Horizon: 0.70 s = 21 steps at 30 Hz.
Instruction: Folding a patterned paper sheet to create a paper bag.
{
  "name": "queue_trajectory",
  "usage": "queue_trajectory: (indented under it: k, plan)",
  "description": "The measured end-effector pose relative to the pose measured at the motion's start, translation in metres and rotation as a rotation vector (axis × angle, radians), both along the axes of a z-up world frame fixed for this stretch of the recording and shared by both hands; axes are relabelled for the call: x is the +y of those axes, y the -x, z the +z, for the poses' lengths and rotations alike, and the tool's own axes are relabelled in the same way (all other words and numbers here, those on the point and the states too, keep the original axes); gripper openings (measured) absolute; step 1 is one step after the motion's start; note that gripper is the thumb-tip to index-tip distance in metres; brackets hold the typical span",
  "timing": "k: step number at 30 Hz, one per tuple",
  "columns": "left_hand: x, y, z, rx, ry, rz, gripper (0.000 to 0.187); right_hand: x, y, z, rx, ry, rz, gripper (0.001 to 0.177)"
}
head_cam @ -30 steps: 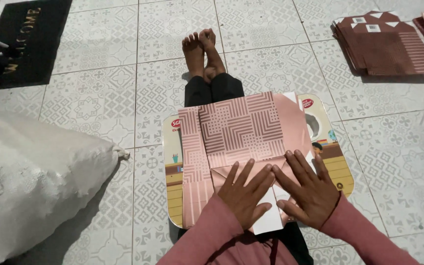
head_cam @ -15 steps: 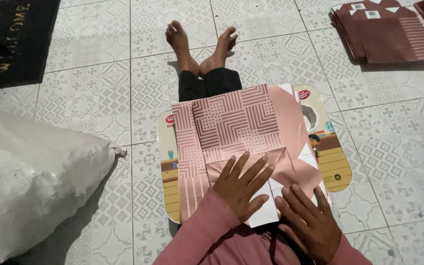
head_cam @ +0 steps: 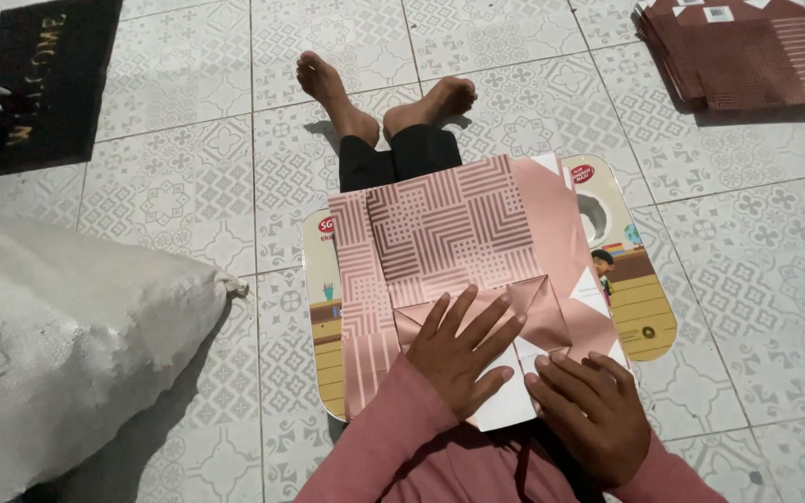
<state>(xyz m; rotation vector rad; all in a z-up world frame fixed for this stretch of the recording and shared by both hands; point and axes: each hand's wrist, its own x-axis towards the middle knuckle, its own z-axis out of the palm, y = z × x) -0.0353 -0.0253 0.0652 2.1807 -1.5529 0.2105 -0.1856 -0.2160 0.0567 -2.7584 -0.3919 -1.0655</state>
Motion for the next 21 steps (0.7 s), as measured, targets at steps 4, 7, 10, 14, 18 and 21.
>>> queue_trajectory:
  k: [4,7,10,14,18,21]
  plan:
    - [0.005,-0.013,0.023,0.102,-0.063,-0.108,0.048,-0.012,-0.006,0.005,0.045,-0.104,0.088,0.021]
    - [0.020,-0.022,0.034,0.498,-0.209,-0.272,0.057,-0.022,-0.014,0.013,0.175,-0.144,0.207,0.022]
    - [0.038,-0.023,0.034,0.565,-0.146,-0.259,0.054,-0.031,-0.026,0.016,0.235,-0.169,0.232,0.021]
    - [0.055,-0.006,0.023,0.322,-0.212,-0.212,0.069,-0.042,-0.036,-0.002,0.359,-0.057,0.256,0.052]
    - [0.055,-0.003,0.006,0.205,-0.129,-0.178,0.061,-0.043,-0.053,-0.002,0.421,0.009,0.378,0.056]
    - [0.058,-0.002,-0.001,0.352,-0.034,-0.134,0.063,-0.049,-0.053,-0.014,0.418,0.016,0.363,0.072]
